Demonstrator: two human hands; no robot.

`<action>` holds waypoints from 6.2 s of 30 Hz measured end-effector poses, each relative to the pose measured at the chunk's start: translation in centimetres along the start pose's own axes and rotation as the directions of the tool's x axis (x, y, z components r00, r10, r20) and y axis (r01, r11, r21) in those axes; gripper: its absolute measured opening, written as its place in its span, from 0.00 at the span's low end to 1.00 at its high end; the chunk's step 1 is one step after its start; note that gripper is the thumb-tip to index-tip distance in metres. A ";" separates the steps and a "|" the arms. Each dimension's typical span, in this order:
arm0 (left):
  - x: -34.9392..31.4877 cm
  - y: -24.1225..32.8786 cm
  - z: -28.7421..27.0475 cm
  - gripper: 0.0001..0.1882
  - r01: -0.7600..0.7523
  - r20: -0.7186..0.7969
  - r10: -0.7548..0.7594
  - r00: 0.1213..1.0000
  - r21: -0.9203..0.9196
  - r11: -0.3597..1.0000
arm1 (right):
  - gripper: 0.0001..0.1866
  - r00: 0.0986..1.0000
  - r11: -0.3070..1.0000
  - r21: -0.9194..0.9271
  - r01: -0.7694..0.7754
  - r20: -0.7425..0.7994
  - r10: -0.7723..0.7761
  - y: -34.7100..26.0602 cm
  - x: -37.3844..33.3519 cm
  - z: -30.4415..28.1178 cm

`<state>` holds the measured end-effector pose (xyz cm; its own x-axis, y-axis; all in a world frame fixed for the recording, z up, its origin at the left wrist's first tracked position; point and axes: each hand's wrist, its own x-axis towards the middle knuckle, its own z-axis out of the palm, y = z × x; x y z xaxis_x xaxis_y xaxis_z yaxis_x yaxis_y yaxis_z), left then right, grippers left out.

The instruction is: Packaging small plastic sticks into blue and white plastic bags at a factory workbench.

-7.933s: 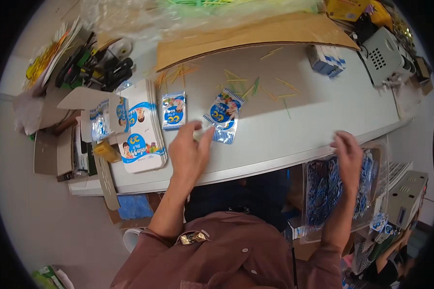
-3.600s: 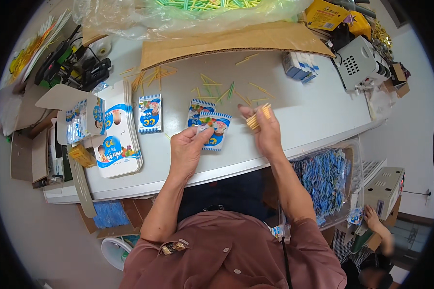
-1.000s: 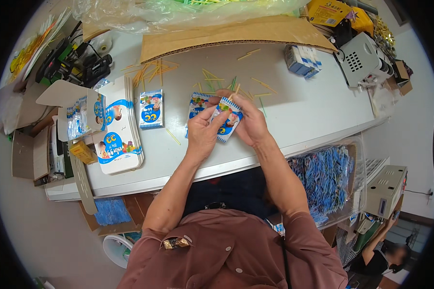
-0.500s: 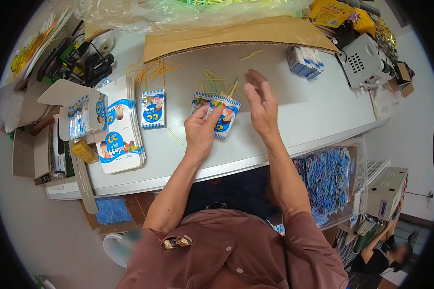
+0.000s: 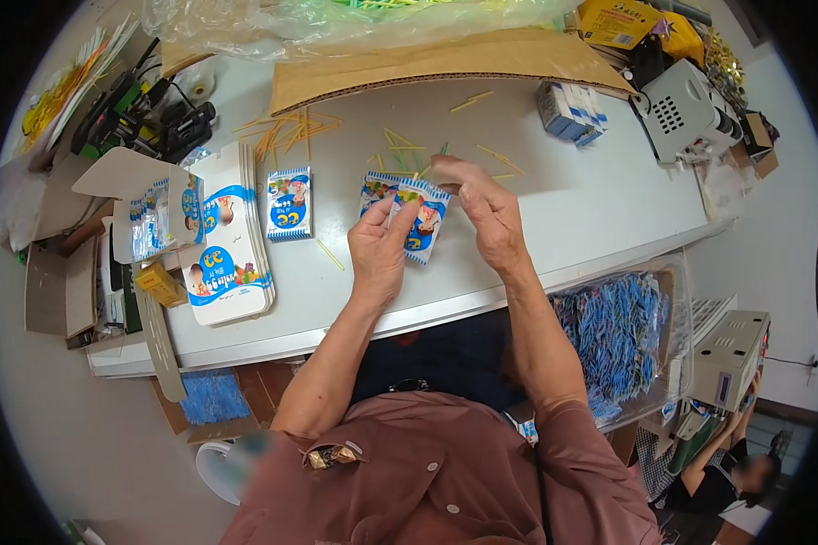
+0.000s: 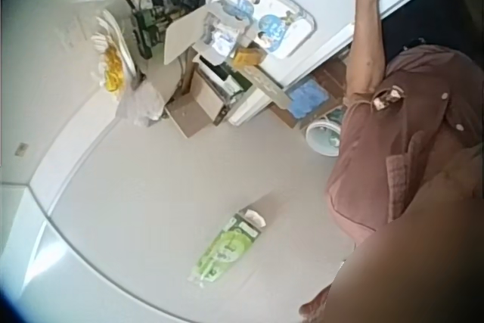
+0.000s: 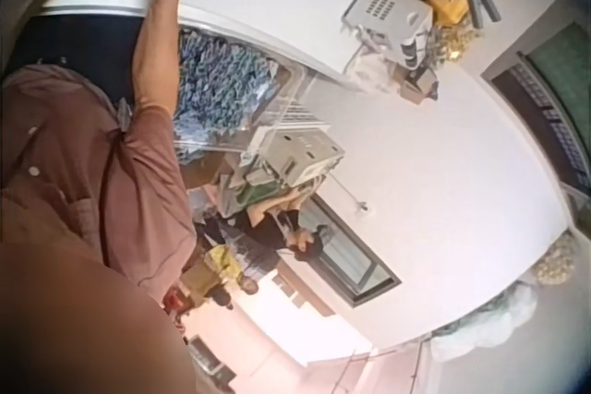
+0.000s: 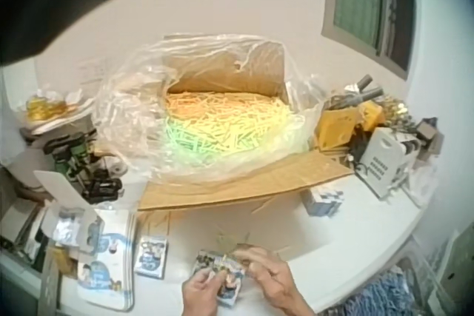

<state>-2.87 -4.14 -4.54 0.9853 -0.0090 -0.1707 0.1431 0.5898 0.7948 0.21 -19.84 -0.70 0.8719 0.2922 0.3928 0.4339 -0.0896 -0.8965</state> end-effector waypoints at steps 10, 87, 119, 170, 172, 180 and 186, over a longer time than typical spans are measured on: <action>-0.3 0.5 0.4 0.18 -0.220 0.155 0.205 0.966 0.081 0.972 | 0.11 0.945 0.928 0.265 -0.261 -0.124 0.302 0.0 -2.0 0.3; 2.0 5.6 -6.4 0.09 -0.414 0.260 0.463 0.848 0.869 0.270 | 0.19 0.804 0.081 -0.839 0.537 0.539 0.250 -9.0 41.5 -5.1; 1.5 5.9 -5.8 0.05 -0.340 0.128 0.437 0.890 0.825 0.452 | 0.17 0.801 0.095 -0.796 0.598 0.597 -0.038 -3.6 41.5 -8.0; -0.9 -1.4 6.1 0.15 -0.134 -0.275 0.014 0.961 -0.420 0.897 | 0.10 0.637 0.515 0.850 -0.112 -0.336 0.693 1.9 -2.5 4.7; -0.8 -1.6 5.9 0.15 -0.118 -0.265 -0.003 0.964 -0.439 0.891 | 0.09 0.609 0.556 0.822 -0.125 -0.379 0.697 3.3 -2.4 4.2; 0.2 -2.0 5.1 0.17 -0.098 -0.250 -0.035 0.968 -0.502 0.860 | 0.13 0.671 0.735 0.626 -0.261 -0.430 0.605 2.0 -2.4 5.7; -0.2 -2.2 5.0 0.17 -0.102 -0.242 -0.019 0.970 -0.478 0.872 | 0.12 0.721 0.797 0.550 -0.250 -0.443 0.532 3.9 -2.7 5.9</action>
<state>-2.89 -9.49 -3.29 0.9305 0.1754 -0.3215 -0.0206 0.9016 0.4321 -1.74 -15.33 -6.47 0.9604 -0.2589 -0.1030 0.0032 0.3796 -0.9251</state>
